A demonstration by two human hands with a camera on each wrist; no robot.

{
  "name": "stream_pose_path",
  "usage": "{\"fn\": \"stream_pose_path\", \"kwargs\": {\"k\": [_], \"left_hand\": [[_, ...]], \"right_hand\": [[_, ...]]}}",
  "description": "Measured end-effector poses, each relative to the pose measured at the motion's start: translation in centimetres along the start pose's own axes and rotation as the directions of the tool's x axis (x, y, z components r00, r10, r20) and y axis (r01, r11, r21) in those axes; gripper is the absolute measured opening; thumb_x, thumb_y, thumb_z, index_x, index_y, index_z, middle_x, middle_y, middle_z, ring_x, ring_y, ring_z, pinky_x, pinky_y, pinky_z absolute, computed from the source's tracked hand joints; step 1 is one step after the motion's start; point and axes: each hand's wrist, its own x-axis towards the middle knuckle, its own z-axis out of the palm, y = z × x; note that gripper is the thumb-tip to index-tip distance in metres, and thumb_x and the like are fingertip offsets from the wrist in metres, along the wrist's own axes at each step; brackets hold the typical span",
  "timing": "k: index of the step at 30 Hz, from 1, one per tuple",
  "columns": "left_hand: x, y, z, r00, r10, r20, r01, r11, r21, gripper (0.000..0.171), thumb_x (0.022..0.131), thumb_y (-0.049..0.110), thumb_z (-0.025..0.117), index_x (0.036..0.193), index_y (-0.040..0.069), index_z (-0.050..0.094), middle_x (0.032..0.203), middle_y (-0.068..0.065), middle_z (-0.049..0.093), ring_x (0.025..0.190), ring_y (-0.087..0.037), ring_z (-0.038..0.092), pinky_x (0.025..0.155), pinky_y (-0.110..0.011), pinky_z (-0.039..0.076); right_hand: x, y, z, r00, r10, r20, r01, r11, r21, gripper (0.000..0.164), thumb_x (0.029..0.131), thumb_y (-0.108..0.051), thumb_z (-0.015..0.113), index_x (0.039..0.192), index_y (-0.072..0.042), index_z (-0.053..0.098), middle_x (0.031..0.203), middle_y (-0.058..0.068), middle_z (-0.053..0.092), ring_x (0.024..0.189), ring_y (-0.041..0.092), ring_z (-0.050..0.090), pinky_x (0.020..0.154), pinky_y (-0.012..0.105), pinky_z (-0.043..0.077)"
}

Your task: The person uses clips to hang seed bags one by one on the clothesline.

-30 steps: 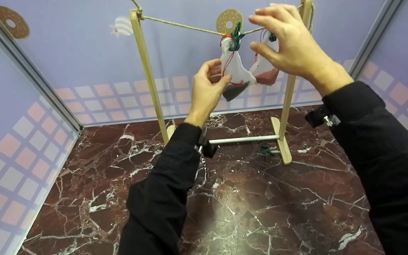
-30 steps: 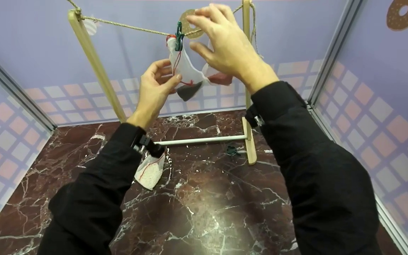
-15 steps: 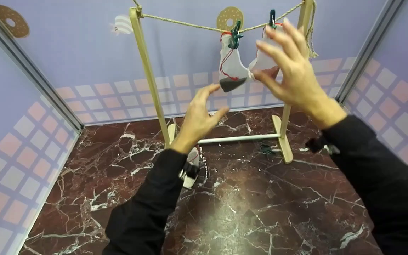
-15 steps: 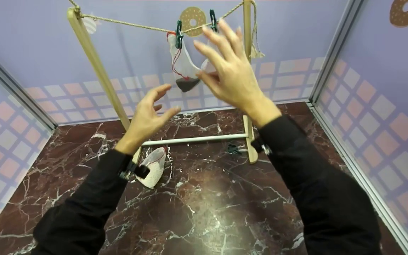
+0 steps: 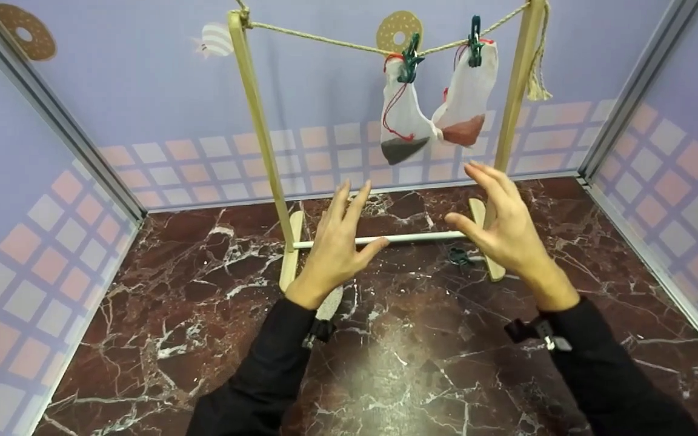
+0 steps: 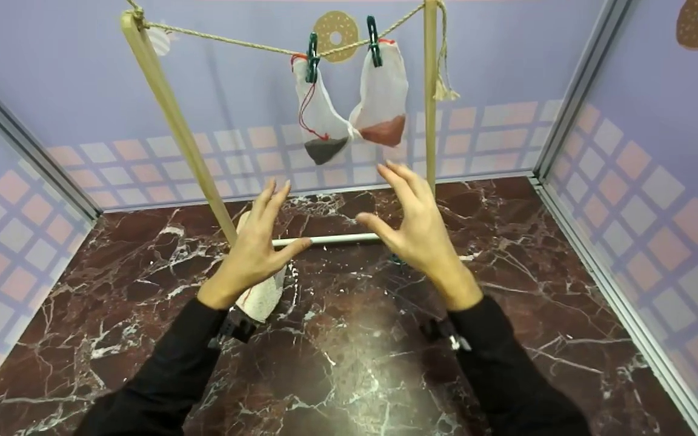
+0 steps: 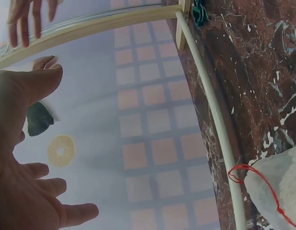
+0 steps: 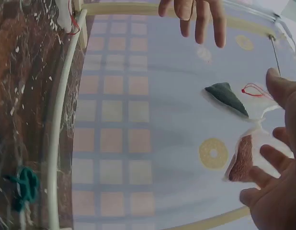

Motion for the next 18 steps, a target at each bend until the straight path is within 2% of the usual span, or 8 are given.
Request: {"fn": "stream_pose_path", "kwargs": {"k": [3, 6, 9, 11, 13, 14, 18], "left_hand": [[-0.8, 0.0, 0.5, 1.000, -0.017, -0.019, 0.016, 0.999, -0.028, 0.096, 0.083, 0.042, 0.071, 0.153, 0.017, 0.011, 0.155, -0.023, -0.002, 0.143, -0.033, 0.003, 0.109, -0.059, 0.009], [-1.7, 0.1, 1.4, 0.999, -0.037, -0.005, 0.036, 0.997, -0.069, 0.104, 0.079, 0.047, 0.073, 0.153, 0.021, 0.006, 0.154, -0.020, -0.015, 0.142, -0.032, -0.008, 0.105, -0.064, 0.007], [-2.6, 0.2, 2.3, 0.999, -0.048, 0.025, 0.050, 0.996, -0.072, 0.113, 0.071, 0.054, 0.075, 0.153, 0.023, 0.004, 0.153, -0.017, -0.023, 0.141, -0.035, -0.014, 0.102, -0.068, 0.004], [-3.1, 0.2, 2.9, 0.998, -0.044, 0.048, 0.046, 0.999, -0.027, 0.115, 0.068, 0.062, 0.073, 0.153, 0.024, 0.006, 0.152, -0.018, -0.024, 0.140, -0.036, -0.015, 0.101, -0.069, 0.003], [-3.6, 0.2, 3.5, 0.996, -0.048, 0.070, 0.046, 0.998, 0.041, 0.114, 0.068, 0.071, 0.066, 0.153, 0.024, 0.007, 0.152, -0.019, -0.023, 0.140, -0.038, -0.015, 0.101, -0.069, 0.001], [-3.9, 0.3, 3.8, 0.995, -0.053, 0.085, 0.046, 0.995, 0.086, 0.111, 0.069, 0.077, 0.058, 0.153, 0.024, 0.008, 0.152, -0.020, -0.021, 0.140, -0.038, -0.014, 0.102, -0.069, 0.000], [-4.7, 0.3, 4.8, 0.988, -0.074, 0.138, 0.039, 0.970, 0.241, 0.099, 0.076, 0.086, 0.025, 0.153, 0.026, 0.010, 0.154, -0.024, -0.011, 0.141, -0.040, -0.010, 0.104, -0.070, -0.002]], "right_hand": [[-1.6, 0.7, 0.3, 0.990, 0.139, 0.034, -0.139, 0.990, 0.005, 0.081, 0.078, -0.029, 0.080, 0.145, -0.011, 0.038, 0.148, 0.011, 0.035, 0.136, 0.031, 0.029, 0.110, 0.053, 0.022], [-3.0, 1.4, 0.7, 0.956, 0.275, 0.100, -0.276, 0.961, 0.000, 0.086, 0.080, -0.033, 0.078, 0.149, -0.011, 0.031, 0.152, 0.015, 0.026, 0.139, 0.037, 0.020, 0.109, 0.061, 0.016], [-4.1, 2.1, 1.3, 0.918, 0.365, 0.151, -0.363, 0.931, -0.044, 0.092, 0.080, -0.041, 0.075, 0.150, -0.010, 0.025, 0.152, 0.020, 0.023, 0.138, 0.042, 0.019, 0.105, 0.067, 0.016], [-4.7, 2.6, 1.9, 0.903, 0.392, 0.178, -0.384, 0.920, -0.078, 0.094, 0.080, -0.044, 0.074, 0.151, -0.010, 0.023, 0.152, 0.022, 0.023, 0.136, 0.045, 0.021, 0.104, 0.068, 0.017], [-5.2, 3.2, 2.5, 0.886, 0.405, 0.227, -0.392, 0.914, -0.104, 0.095, 0.082, -0.047, 0.071, 0.151, -0.007, 0.019, 0.151, 0.025, 0.021, 0.135, 0.047, 0.022, 0.104, 0.067, 0.018], [-5.4, 3.5, 2.8, 0.870, 0.418, 0.261, -0.402, 0.908, -0.117, 0.096, 0.083, -0.049, 0.069, 0.151, -0.007, 0.017, 0.151, 0.026, 0.021, 0.135, 0.048, 0.021, 0.105, 0.067, 0.017], [-6.2, 4.4, 3.6, 0.783, 0.487, 0.388, -0.438, 0.874, -0.212, 0.097, 0.086, -0.057, 0.060, 0.150, 0.000, 0.015, 0.151, 0.029, 0.019, 0.136, 0.048, 0.019, 0.107, 0.064, 0.018]]}}
